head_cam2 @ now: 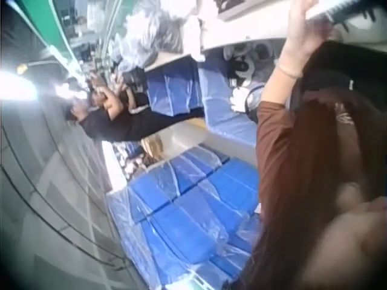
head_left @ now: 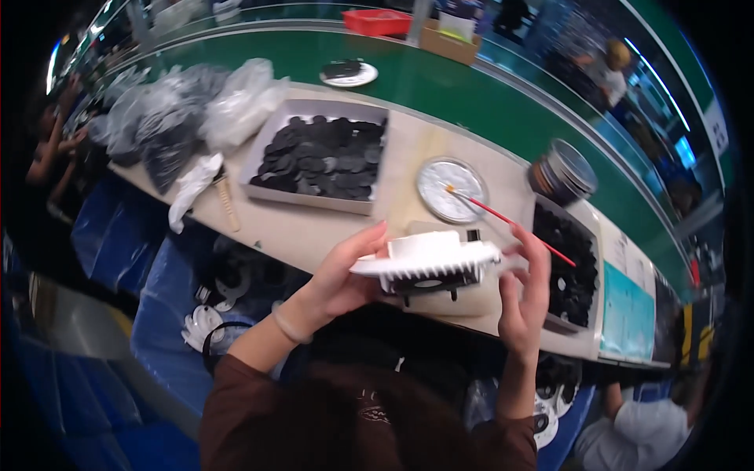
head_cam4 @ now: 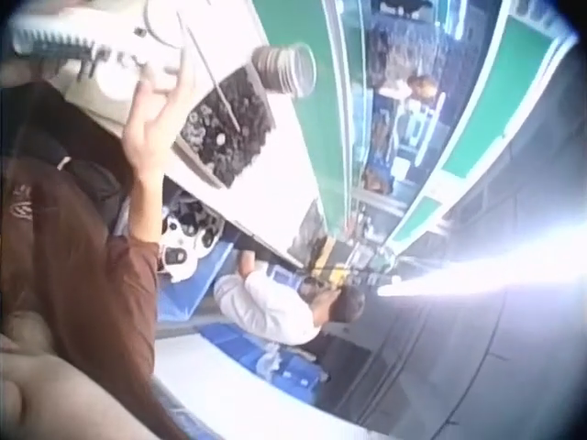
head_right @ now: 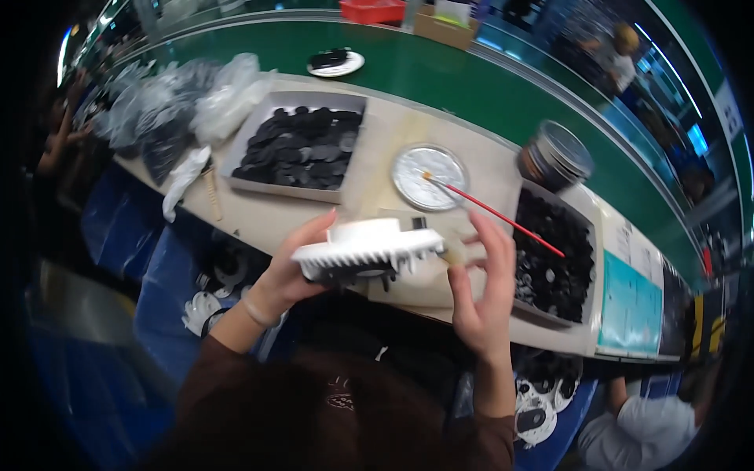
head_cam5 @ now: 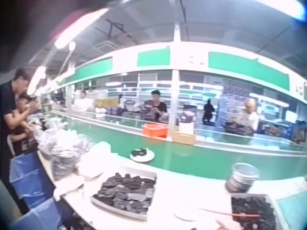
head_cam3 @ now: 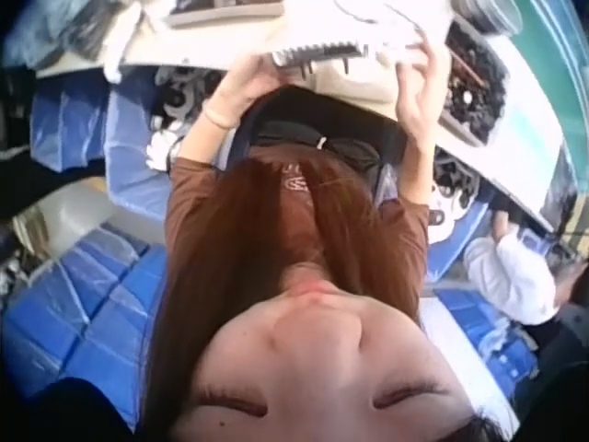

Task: Applying lubricant to small circular parts and assembling them onto a white base plate on a factory assembly line.

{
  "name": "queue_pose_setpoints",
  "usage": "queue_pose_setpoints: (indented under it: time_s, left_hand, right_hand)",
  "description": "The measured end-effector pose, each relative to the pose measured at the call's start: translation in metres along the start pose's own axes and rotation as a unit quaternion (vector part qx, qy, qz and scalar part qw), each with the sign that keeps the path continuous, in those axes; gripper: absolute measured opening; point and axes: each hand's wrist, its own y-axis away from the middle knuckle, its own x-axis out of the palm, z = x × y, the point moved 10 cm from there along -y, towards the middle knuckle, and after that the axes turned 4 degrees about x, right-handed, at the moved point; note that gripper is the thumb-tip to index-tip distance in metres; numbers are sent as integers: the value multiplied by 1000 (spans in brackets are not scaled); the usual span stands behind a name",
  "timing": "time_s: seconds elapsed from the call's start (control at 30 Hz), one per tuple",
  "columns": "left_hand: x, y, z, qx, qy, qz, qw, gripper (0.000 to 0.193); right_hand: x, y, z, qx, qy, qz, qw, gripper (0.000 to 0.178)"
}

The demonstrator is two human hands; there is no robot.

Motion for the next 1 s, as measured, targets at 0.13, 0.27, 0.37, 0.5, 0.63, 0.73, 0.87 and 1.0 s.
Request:
queue_pose_setpoints:
  time_s: [0.13, 0.27, 0.37, 0.5, 0.63, 0.73, 0.87, 1.0]
  left_hand:
    - [31, 4, 51, -117, 142, 239, 953, 37]
    - [50, 11, 72, -182, 179, 274, 927, 42]
    - [50, 12, 80, -196, 202, 270, 921, 47]
    - [50, 19, 78, -179, 131, 297, 929, 59]
    - [-21, -8, 15, 81, -224, 63, 969, 56]
    - [-18, 14, -44, 332, -355, -36, 873, 35]
    - [90, 47, -21, 572, -695, 88, 427, 41]
    - [99, 24, -3, 519, -777, 46, 353, 43]
  right_hand:
    - [25, 8, -49, 114, -313, 142, 932, 38]
    - [29, 12, -62, 166, -315, 164, 920, 34]
    - [28, 17, -70, 202, -387, 149, 887, 32]
    - [20, 20, -66, 199, -321, 139, 915, 33]
    - [4, 16, -78, 250, -314, 105, 910, 30]
    - [12, 11, -91, 299, -255, 171, 904, 29]
    - [20, -19, -100, 126, -18, 163, 978, 27]
    - [11, -27, -85, 147, 134, 140, 970, 23]
